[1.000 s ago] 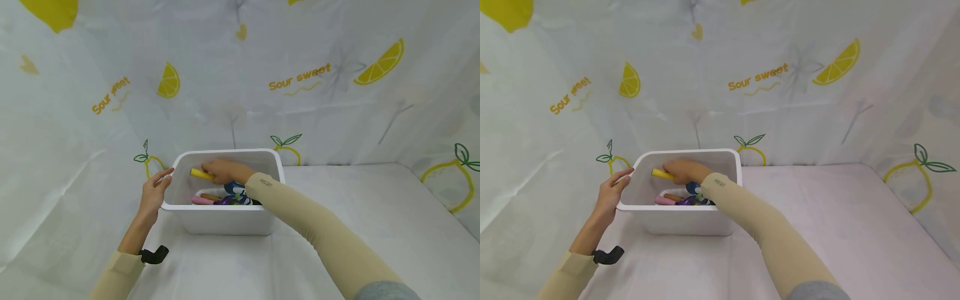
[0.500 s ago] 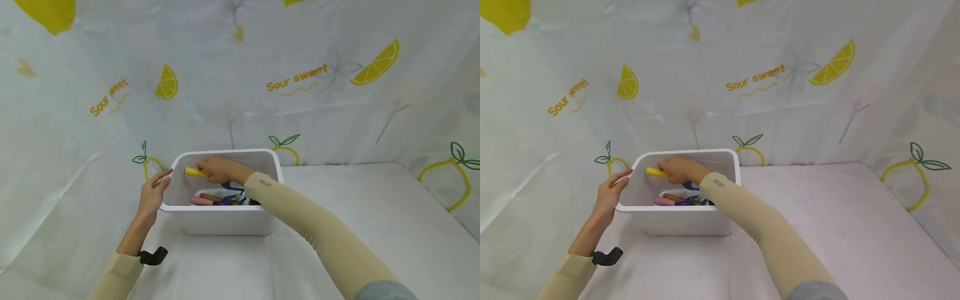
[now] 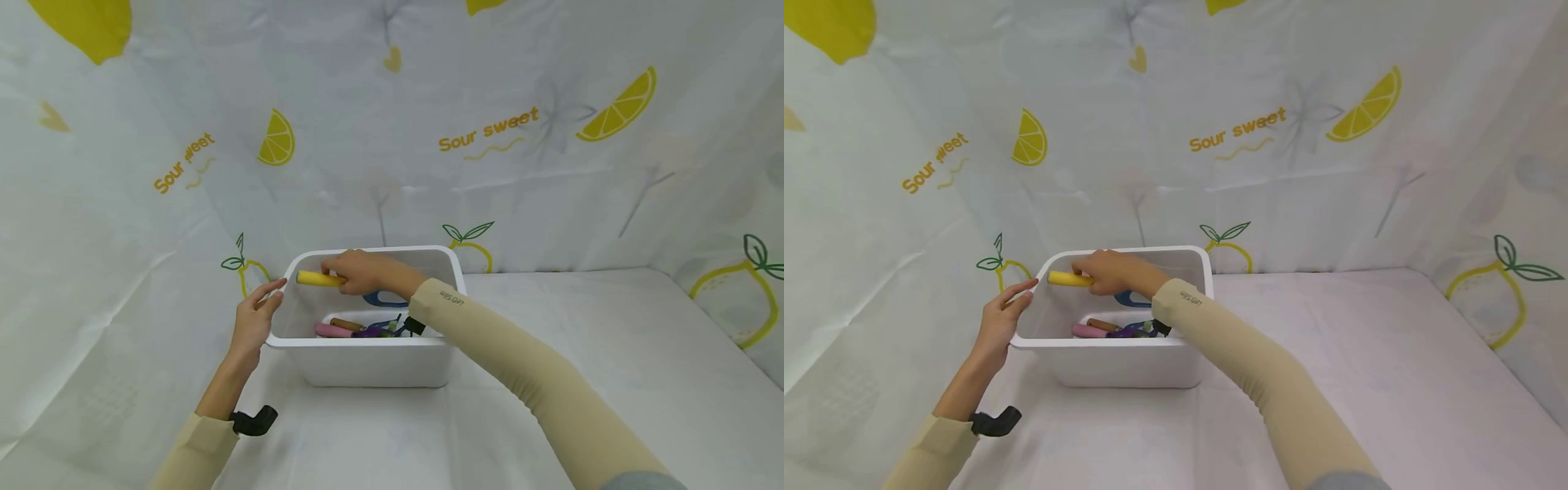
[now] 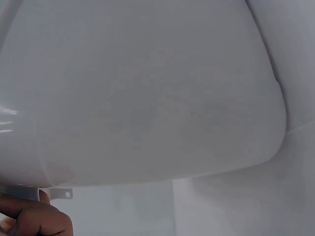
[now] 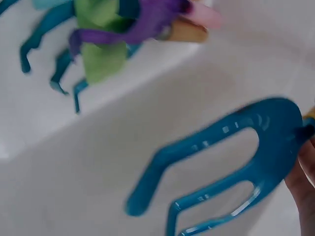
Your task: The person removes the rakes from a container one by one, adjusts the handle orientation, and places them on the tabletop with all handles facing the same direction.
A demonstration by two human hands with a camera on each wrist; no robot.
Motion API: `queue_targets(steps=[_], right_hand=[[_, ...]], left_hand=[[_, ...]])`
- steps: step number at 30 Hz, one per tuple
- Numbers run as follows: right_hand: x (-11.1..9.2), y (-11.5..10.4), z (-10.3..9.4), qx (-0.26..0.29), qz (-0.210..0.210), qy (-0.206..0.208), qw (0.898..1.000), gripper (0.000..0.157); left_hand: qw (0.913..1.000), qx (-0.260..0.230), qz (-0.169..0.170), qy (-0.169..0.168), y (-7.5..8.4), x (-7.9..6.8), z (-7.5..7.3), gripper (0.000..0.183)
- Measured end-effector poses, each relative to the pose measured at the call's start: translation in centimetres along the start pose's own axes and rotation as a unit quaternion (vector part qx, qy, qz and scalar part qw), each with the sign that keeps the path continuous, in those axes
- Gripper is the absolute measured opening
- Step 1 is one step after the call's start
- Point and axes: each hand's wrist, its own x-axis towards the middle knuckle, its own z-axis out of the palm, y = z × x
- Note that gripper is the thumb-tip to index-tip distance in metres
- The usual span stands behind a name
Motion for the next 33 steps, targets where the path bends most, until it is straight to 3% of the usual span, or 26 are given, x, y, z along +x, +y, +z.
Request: queue_targets(steps=[7,14,21,33], right_hand=[[-1.5,-0.9,-2.7,0.003,-0.016,0.008,1.000,0.037],[-3.7,-1.2,-5.6,-0.006,-0.005,0.019,1.000,0.037],[-5.7,-1.3,-6.9,-0.026,0.001,0.032,0.999,0.037],[-9.9,-0.5,-8.8,-0.053,0.048,0.021,0.997,0.036]], left_hand=[[1.0000,-0.001,-0.003,0.003,0.0,-0.2,0.1,0.045],[1.0000,0.006,-0.004,0.000,0.2,-0.3,0.0,0.047],[0.9999,0.011,-0.006,-0.004,0.3,-0.2,0.0,0.046],[0.9999,0.009,-0.009,0.003,0.4,-0.4,-0.1,0.045]])
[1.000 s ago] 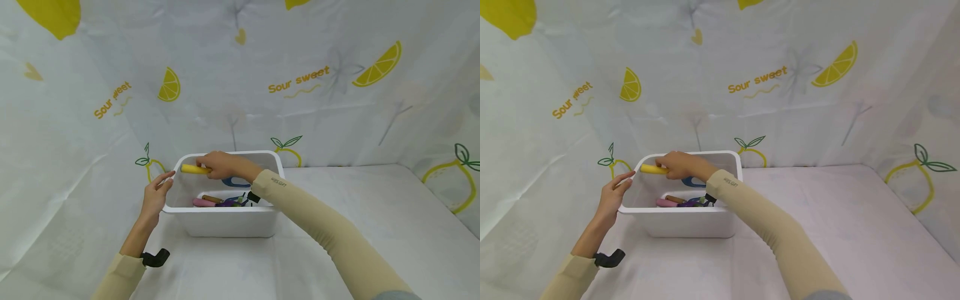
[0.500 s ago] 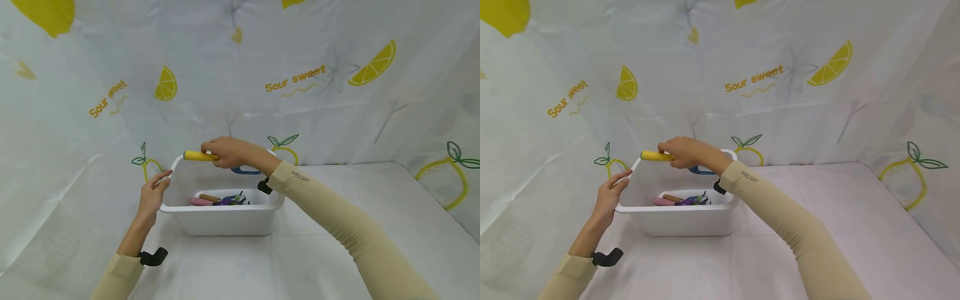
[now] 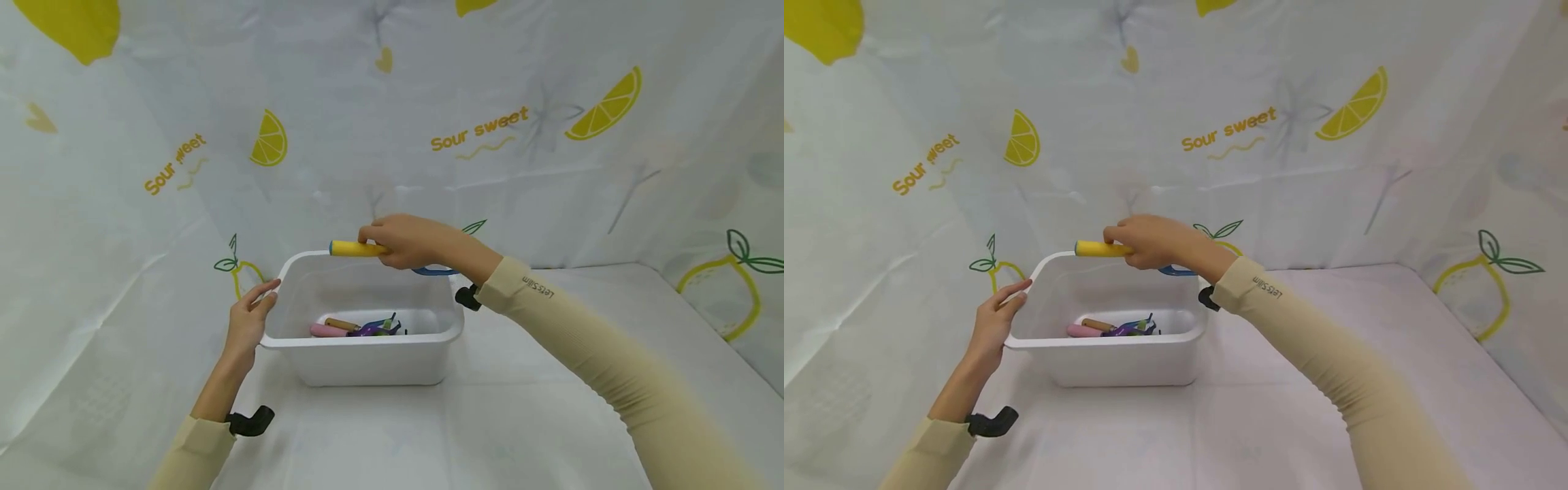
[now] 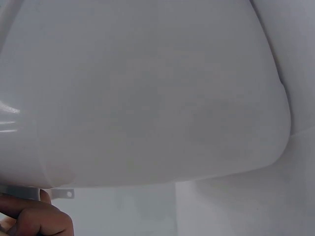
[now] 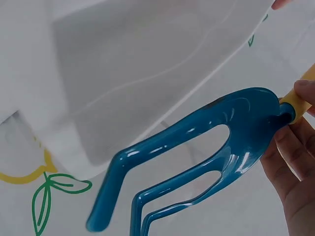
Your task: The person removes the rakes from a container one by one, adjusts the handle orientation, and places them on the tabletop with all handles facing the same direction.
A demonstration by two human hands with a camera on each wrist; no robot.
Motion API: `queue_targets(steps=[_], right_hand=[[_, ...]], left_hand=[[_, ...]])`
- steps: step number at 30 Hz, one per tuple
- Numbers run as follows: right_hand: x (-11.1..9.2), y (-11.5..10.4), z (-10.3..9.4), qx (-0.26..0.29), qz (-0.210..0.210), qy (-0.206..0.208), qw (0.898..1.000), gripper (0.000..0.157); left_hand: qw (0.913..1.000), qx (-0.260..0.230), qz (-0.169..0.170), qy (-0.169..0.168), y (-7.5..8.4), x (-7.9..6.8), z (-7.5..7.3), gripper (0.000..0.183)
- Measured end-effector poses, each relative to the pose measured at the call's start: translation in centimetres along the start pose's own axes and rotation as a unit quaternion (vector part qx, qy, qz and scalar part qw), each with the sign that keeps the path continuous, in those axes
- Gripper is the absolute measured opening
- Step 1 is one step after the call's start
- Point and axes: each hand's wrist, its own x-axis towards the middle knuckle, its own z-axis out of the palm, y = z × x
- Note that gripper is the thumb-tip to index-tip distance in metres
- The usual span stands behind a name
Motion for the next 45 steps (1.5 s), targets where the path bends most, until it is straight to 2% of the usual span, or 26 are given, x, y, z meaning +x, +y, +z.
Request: queue_targets(steps=[7,18,29,36,45], right_hand=[[-2.7,1.7,0.1,-0.007,-0.008,0.011,1.000,0.035],[-6.8,4.8,0.0,0.003,0.020,0.022,1.000,0.032],[-11.2,9.0,0.7,0.009,0.030,0.046,0.998,0.031],[-13.3,10.7,0.8,0.015,0.066,0.037,0.997,0.032],[-15.3,13.4,3.3,0.031,0.114,0.000,0.993,0.029]], left_hand=[[0.9999,0.010,-0.004,0.006,0.1,0.0,-0.4,0.045],[0.9999,0.006,-0.006,-0.006,0.0,0.2,-0.6,0.048],[0.9998,0.011,-0.011,-0.008,-0.1,0.0,-0.6,0.048],[0.9999,0.009,-0.001,-0.004,0.1,0.2,-0.5,0.049],[0.9999,0.010,-0.005,-0.001,0.0,0.1,-0.6,0.048]])
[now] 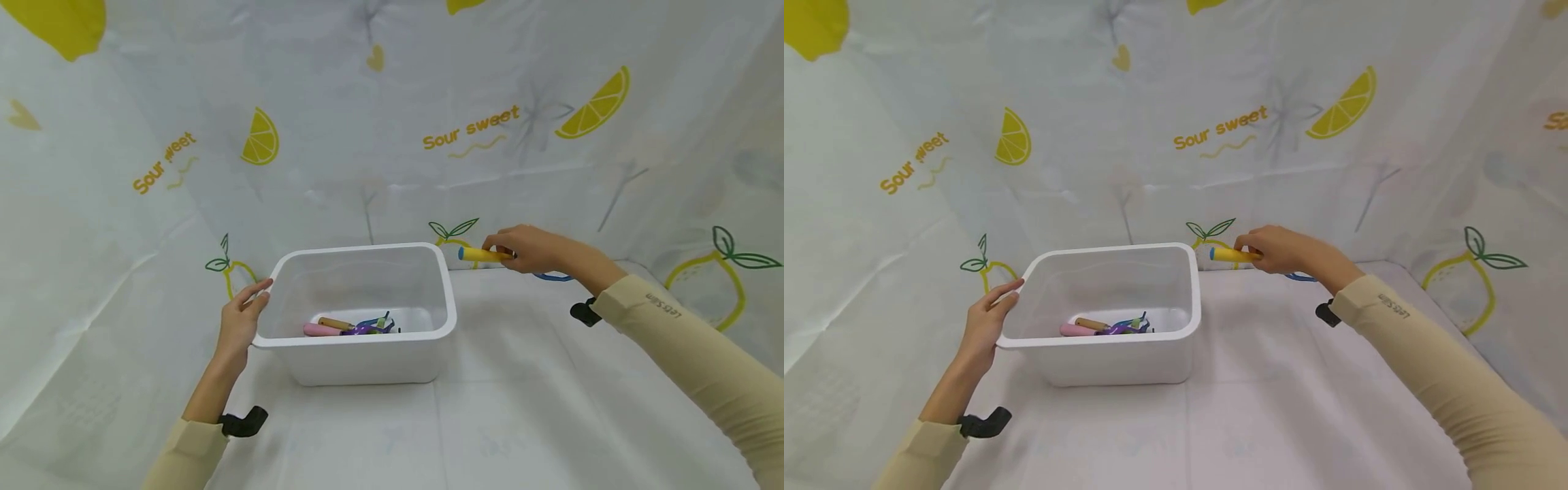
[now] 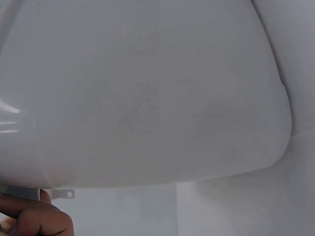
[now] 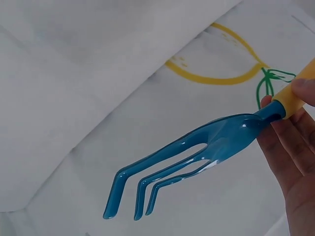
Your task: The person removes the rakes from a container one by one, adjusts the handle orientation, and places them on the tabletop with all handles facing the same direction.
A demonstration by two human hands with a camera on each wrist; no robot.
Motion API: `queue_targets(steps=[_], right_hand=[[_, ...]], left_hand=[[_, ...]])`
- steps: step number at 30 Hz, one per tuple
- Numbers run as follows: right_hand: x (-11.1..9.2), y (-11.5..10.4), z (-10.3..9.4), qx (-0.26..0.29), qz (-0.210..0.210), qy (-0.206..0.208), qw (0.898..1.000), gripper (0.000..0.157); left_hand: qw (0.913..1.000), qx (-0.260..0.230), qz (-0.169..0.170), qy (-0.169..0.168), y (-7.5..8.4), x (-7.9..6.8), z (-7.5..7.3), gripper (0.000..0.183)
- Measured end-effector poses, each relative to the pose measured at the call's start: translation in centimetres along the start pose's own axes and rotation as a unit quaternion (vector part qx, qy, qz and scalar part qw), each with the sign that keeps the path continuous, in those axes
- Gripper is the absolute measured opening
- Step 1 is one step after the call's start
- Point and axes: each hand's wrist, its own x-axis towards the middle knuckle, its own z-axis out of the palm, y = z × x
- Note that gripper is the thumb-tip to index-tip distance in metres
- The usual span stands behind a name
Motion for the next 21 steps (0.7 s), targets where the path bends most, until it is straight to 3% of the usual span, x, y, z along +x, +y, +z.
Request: queue_targets(steps=[15,21], right_hand=[[-0.7,4.1,6.0,0.008,0.059,-0.035,0.998,0.031],[-0.5,5.0,8.6,-0.003,0.064,-0.053,0.996,0.032]], left_hand=[[1.0000,0.006,0.005,0.005,-0.1,-0.2,-0.2,0.048],[1.0000,0.006,0.003,0.003,-0.2,-0.2,-0.1,0.048]])
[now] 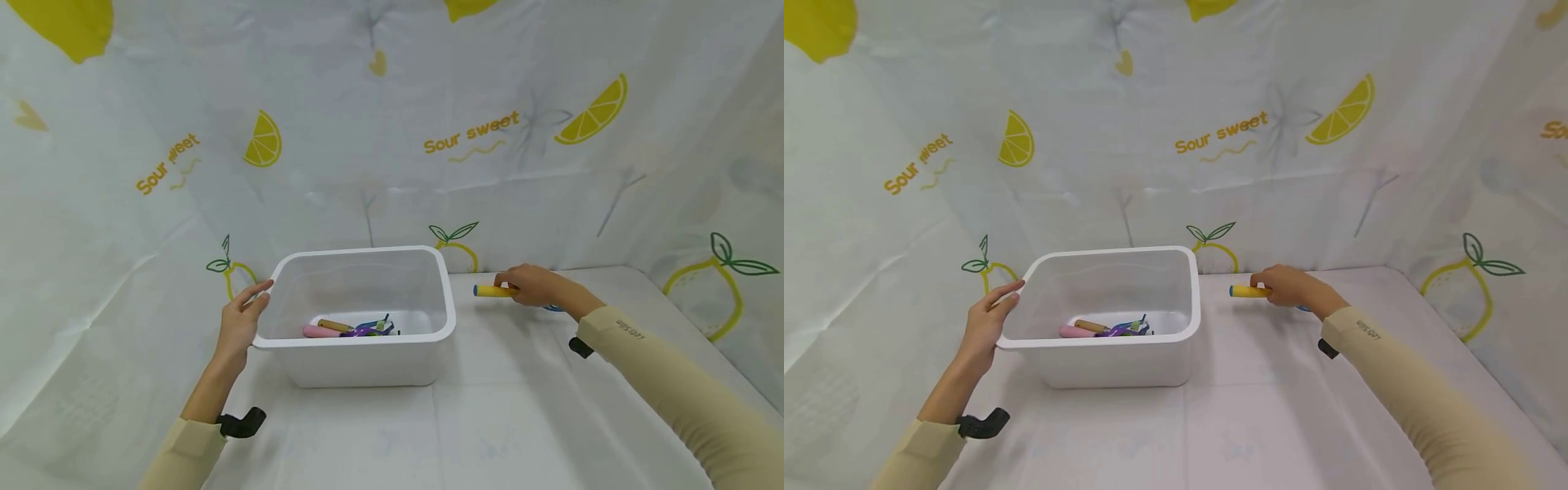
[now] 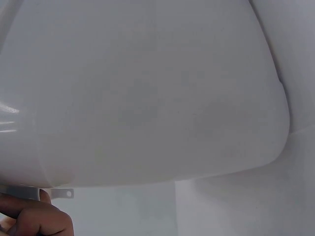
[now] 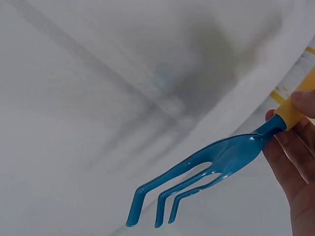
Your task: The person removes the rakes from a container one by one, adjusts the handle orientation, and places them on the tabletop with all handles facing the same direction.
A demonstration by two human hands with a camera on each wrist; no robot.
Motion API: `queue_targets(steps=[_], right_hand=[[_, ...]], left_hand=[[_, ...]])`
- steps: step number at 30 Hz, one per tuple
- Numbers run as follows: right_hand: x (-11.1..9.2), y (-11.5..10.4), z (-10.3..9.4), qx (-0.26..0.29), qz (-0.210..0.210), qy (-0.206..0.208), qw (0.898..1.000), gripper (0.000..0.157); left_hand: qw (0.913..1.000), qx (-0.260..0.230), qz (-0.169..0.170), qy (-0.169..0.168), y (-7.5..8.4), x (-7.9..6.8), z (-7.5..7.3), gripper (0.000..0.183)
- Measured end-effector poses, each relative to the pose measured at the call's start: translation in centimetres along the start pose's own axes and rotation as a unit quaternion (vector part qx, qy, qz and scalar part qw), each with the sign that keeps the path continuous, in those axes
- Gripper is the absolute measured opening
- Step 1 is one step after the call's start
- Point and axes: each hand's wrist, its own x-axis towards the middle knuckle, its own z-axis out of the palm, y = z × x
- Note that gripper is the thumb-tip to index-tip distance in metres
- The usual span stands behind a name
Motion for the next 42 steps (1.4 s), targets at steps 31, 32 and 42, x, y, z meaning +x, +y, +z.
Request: queue_targets(steps=[31,32,42], right_hand=[[1.5,0.2,4.4,-0.036,0.016,-0.030,0.999,0.023],[1.5,0.2,4.4,-0.034,0.019,-0.032,0.999,0.023],[1.5,0.1,4.2,-0.032,0.033,-0.048,0.998,0.026]], left_hand=[[1.0000,0.001,-0.001,-0.001,0.0,0.3,0.0,0.048],[1.0000,0.001,-0.001,-0.001,0.0,0.3,0.0,0.048],[1.0000,0.000,-0.004,-0.001,0.0,0.2,0.0,0.048]])
